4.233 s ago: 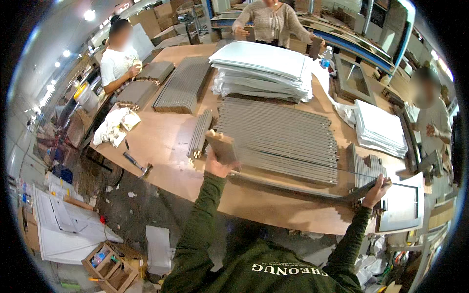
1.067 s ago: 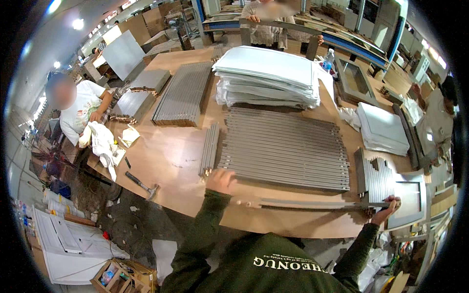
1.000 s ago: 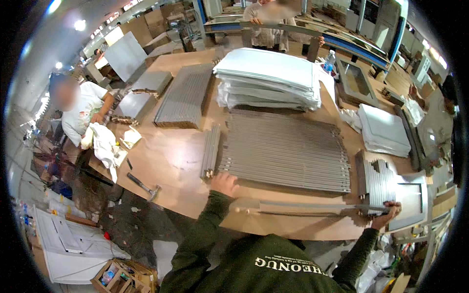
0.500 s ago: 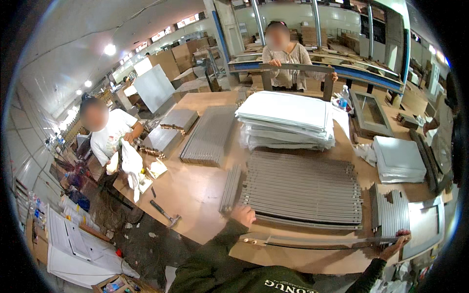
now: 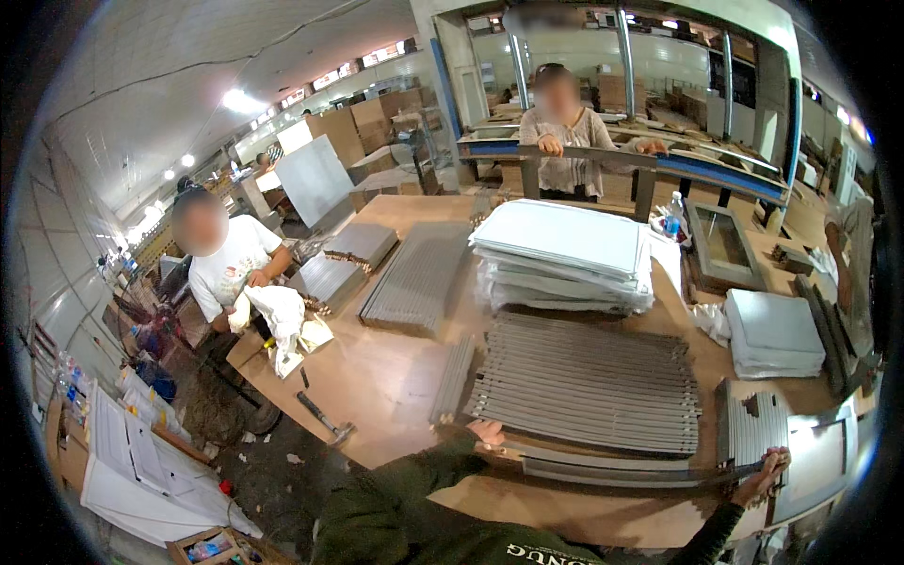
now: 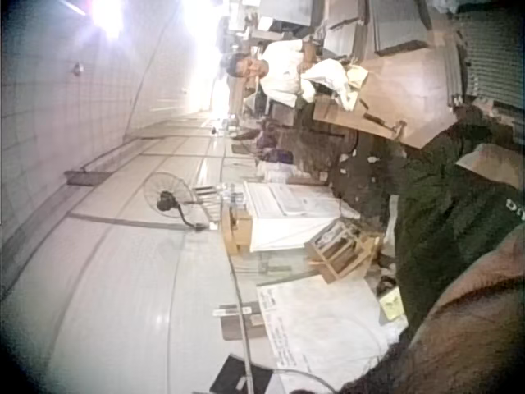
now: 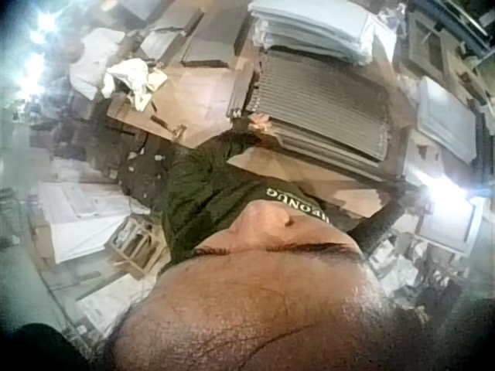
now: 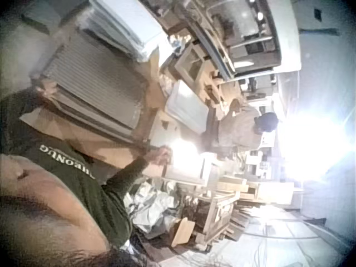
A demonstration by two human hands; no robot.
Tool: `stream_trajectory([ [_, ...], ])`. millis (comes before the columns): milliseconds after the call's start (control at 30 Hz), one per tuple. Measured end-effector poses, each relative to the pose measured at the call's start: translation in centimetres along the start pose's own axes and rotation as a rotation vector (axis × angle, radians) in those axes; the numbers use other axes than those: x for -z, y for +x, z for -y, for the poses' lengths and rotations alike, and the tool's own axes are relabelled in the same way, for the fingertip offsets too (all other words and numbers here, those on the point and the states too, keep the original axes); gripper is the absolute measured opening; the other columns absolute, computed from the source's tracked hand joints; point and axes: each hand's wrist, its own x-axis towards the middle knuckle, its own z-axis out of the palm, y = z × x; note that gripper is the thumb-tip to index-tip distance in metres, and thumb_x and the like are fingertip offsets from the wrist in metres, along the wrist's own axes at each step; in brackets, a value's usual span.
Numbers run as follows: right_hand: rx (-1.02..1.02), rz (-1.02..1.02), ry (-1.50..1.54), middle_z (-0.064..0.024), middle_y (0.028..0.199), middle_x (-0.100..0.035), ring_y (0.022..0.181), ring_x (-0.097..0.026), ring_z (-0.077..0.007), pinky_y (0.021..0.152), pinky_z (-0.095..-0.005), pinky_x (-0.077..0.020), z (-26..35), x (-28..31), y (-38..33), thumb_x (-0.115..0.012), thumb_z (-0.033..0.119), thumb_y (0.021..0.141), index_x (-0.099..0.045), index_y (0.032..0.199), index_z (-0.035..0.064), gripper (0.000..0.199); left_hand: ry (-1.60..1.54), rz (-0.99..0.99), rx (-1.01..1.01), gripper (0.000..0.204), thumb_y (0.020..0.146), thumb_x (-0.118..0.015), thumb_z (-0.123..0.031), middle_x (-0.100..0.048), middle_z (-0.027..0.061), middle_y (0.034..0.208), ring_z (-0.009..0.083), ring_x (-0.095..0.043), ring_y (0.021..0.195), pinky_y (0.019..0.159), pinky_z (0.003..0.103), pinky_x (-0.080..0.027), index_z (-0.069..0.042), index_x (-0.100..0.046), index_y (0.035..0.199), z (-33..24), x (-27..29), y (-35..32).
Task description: The person assembles a furniture frame by inserting wooden slats into the grooves of a rectangular frame. They pick up the slats one at a time and press them into the slots along the sides of the frame.
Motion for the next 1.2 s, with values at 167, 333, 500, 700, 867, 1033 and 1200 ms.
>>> stream_trajectory([
  [167, 0.059, 0.147, 0.135, -0.0060, 0.088, -0.039, 0.083, -0.039, -0.0173, 0.082, -0.0299, -0.0317, -1.0, 0.0, 0.4, -0.043, 0.032, 0.091, -0.043, 0.101, 0.0040, 0.030, -0.241, 0.144, 0.286, 0.030, 0.083, -0.047, -0.039, -0.052, 0.0144, 0.078, 0.0316, -0.054, 0.070, 0.064, 0.041, -0.044, -0.009, -0.050, 0.088, 1.6, 0.9, -0.2],
  [333, -0.067, 0.017, 0.317, -0.0117, 0.106, -0.048, 0.099, -0.045, -0.0190, 0.088, -0.0345, -0.0363, -4.0, -0.7, 1.0, -0.052, 0.029, 0.086, -0.042, 0.115, 0.0011, 0.042, -0.130, -0.046, 0.176, 0.046, 0.064, -0.071, -0.028, -0.058, 0.0083, 0.097, 0.0273, -0.057, 0.085, 0.072, 0.037, -0.047, -0.013, -0.051, 0.102, -1.3, 14.0, -2.2],
  [500, -0.077, -0.007, 0.312, -0.0064, 0.096, -0.044, 0.090, -0.042, -0.0189, 0.089, -0.0315, -0.0334, -1.4, -2.3, 0.4, -0.049, 0.034, 0.088, -0.042, 0.111, 0.0027, 0.039, 0.058, -0.535, 0.248, 0.044, 0.053, -0.075, -0.025, -0.060, 0.0060, 0.083, 0.0244, -0.060, 0.075, 0.063, 0.034, -0.049, -0.013, -0.059, 0.092, -7.1, 25.8, -6.4],
  [700, -0.114, 0.120, 0.341, -0.0026, 0.096, -0.042, 0.089, -0.042, -0.0165, 0.082, -0.0309, -0.0353, -1.7, -4.1, -0.4, -0.055, 0.032, 0.086, -0.042, 0.111, 0.0056, 0.039, 0.163, -0.894, 0.179, 0.044, 0.053, -0.076, -0.026, -0.061, 0.0080, 0.084, 0.0253, -0.060, 0.073, 0.064, 0.035, -0.050, -0.010, -0.062, 0.092, -10.8, 29.6, -6.1],
  [867, -0.040, 0.342, 0.234, -0.0064, 0.094, -0.044, 0.085, -0.045, -0.0171, 0.078, -0.0303, -0.0397, 5.6, -6.1, -3.6, -0.065, 0.020, 0.073, -0.042, 0.109, 0.0023, 0.046, 0.181, -0.884, 0.044, 0.045, 0.054, -0.075, -0.023, -0.060, 0.0076, 0.085, 0.0264, -0.057, 0.072, 0.064, 0.036, -0.048, -0.008, -0.062, 0.095, -12.6, 28.7, -3.4],
  [1033, -0.162, 0.462, 0.196, -0.0048, 0.080, -0.046, 0.074, -0.047, -0.0145, 0.068, -0.0296, -0.0422, 5.1, -7.2, -3.3, -0.073, 0.037, 0.066, -0.038, 0.103, 0.0034, 0.061, 0.226, -0.802, -0.037, 0.045, 0.060, -0.074, -0.029, -0.060, 0.0128, 0.084, 0.0304, -0.057, 0.071, 0.064, 0.038, -0.046, -0.005, -0.062, 0.096, -12.6, 27.7, -2.1],
  [1200, 0.103, 0.335, 0.097, -0.0186, 0.103, -0.045, 0.096, -0.045, -0.0305, 0.088, -0.0354, -0.0354, -0.7, -7.4, -2.5, -0.070, 0.029, 0.068, -0.028, 0.120, -0.0054, 0.074, 0.205, -0.777, -0.089, 0.048, 0.061, -0.073, -0.027, -0.060, 0.0168, 0.087, 0.0336, -0.057, 0.074, 0.068, 0.041, -0.046, -0.003, -0.060, 0.101, -11.6, 26.6, -0.5],
])
